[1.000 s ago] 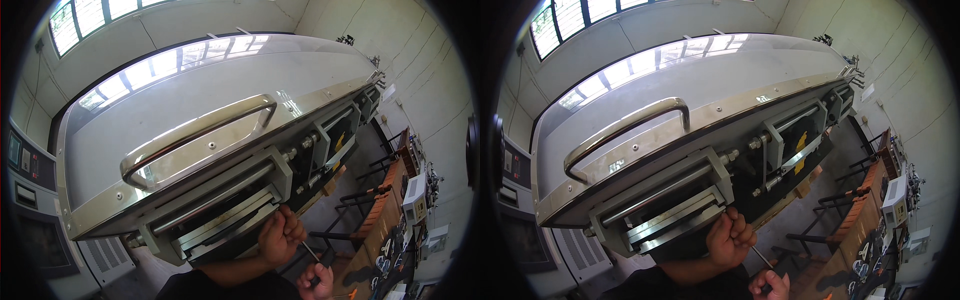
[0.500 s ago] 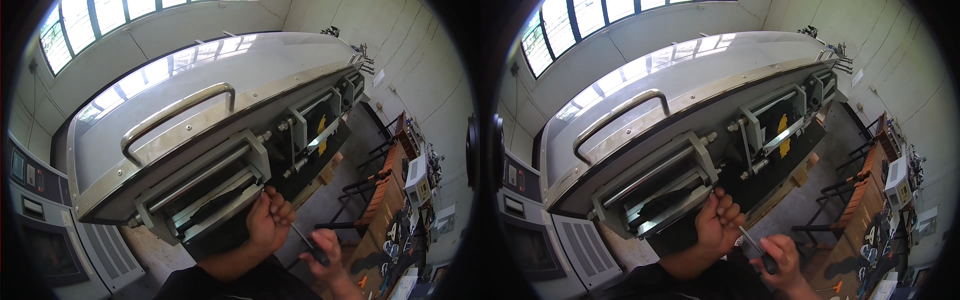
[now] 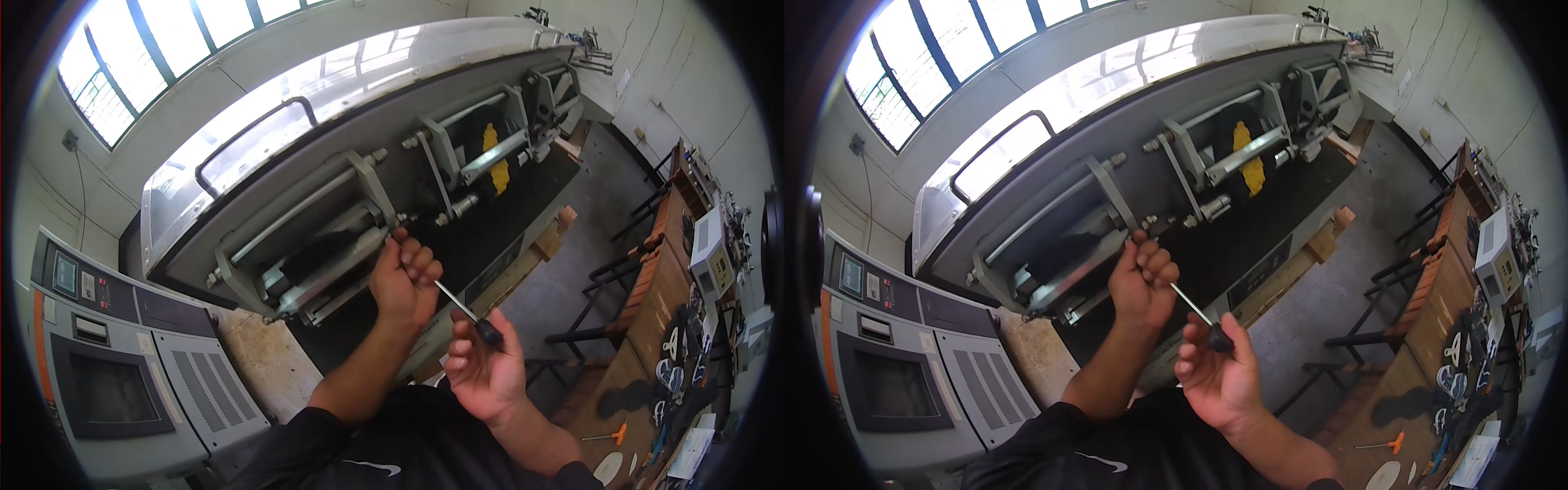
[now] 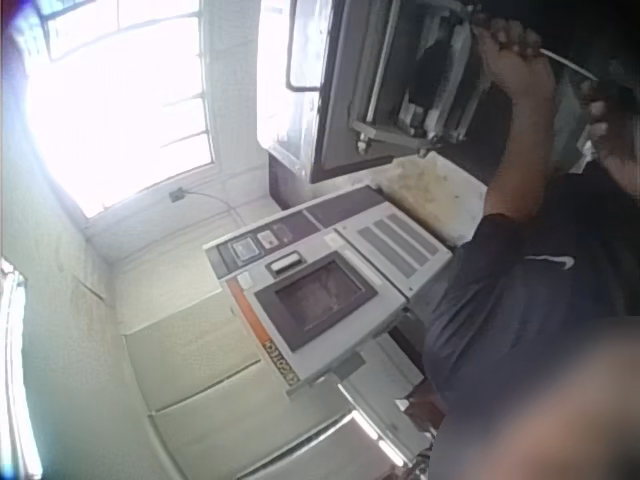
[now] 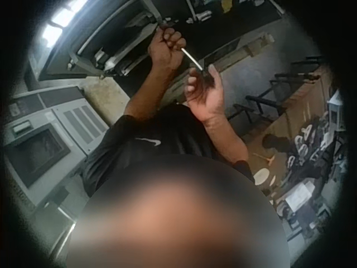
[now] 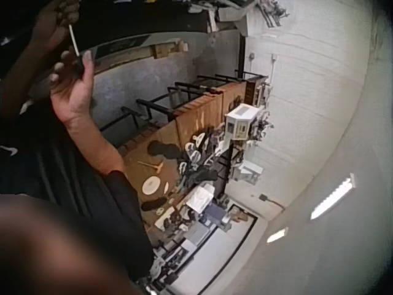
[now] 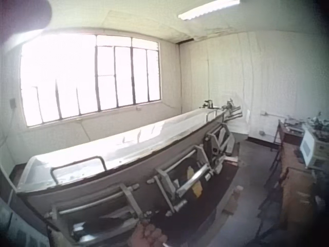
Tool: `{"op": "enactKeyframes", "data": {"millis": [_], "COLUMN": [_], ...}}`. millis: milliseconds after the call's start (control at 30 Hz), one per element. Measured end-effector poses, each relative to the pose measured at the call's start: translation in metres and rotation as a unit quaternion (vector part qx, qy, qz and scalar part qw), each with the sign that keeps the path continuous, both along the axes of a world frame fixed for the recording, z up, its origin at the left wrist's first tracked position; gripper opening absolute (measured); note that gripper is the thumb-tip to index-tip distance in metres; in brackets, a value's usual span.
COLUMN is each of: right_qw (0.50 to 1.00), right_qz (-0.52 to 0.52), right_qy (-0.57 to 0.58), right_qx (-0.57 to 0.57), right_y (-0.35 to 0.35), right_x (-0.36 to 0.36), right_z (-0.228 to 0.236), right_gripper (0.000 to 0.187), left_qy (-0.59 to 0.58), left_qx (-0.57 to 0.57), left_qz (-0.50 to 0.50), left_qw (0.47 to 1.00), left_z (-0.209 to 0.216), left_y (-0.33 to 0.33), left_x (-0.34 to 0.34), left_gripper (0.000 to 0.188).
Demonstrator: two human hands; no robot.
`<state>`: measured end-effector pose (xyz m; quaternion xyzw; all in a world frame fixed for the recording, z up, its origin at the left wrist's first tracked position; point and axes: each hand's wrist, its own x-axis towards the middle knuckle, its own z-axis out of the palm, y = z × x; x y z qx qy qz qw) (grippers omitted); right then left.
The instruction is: Adjusting internal components of a shoe manufacturing machine using a T-handle tool.
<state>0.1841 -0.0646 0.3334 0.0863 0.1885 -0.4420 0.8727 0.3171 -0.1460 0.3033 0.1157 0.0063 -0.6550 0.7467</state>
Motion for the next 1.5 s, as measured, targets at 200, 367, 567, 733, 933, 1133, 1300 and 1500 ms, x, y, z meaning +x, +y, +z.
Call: {"op": "enactKeyframes", "data": {"millis": [200, 367, 567, 733, 933, 1133, 1300, 1500], "right_qw": [0.855, 0.375, 0.915, 0.973, 0.923, 0.211, 0.209, 0.599], "right_qz": [-0.058, 0.055, -0.099, 0.153, -0.024, -0.026, -0.058, 0.003], "right_qy": [0.397, 0.671, 0.297, -0.060, 0.290, 0.705, 0.715, 0.610], "right_qx": [-0.329, -0.637, -0.254, -0.165, -0.250, -0.676, -0.664, -0.519], "right_y": [0.004, -0.019, 0.031, 0.011, -0.002, -0.024, -0.016, 0.000], "right_x": [0.015, -0.024, -0.005, -0.012, 0.002, -0.023, -0.019, -0.012], "right_z": [0.020, 0.003, -0.021, -0.019, 0.002, 0.008, 0.004, -0.001], "right_gripper": [0.026, 0.052, 0.064, 0.080, 0.036, 0.041, 0.041, 0.056], "left_qy": [0.089, 0.031, 0.012, 0.041, 0.046, 0.045, 0.036, 0.041], "left_qx": [-0.022, 0.014, -0.007, -0.023, -0.013, 0.013, 0.019, 0.033], "left_qz": [-0.061, -0.036, -0.031, -0.018, 0.008, 0.019, 0.015, 0.022], "left_qw": [0.994, 0.999, 0.999, 0.999, 0.999, 0.999, 0.999, 0.998], "left_z": [0.013, 0.011, 0.007, 0.007, 0.010, 0.010, 0.009, 0.009], "left_y": [0.000, 0.001, 0.006, 0.002, 0.000, 0.003, 0.004, 0.003], "left_x": [0.013, 0.009, 0.008, 0.005, 0.001, -0.003, -0.001, -0.002], "left_gripper": [0.020, 0.021, 0.024, 0.023, 0.023, 0.023, 0.023, 0.021]}}
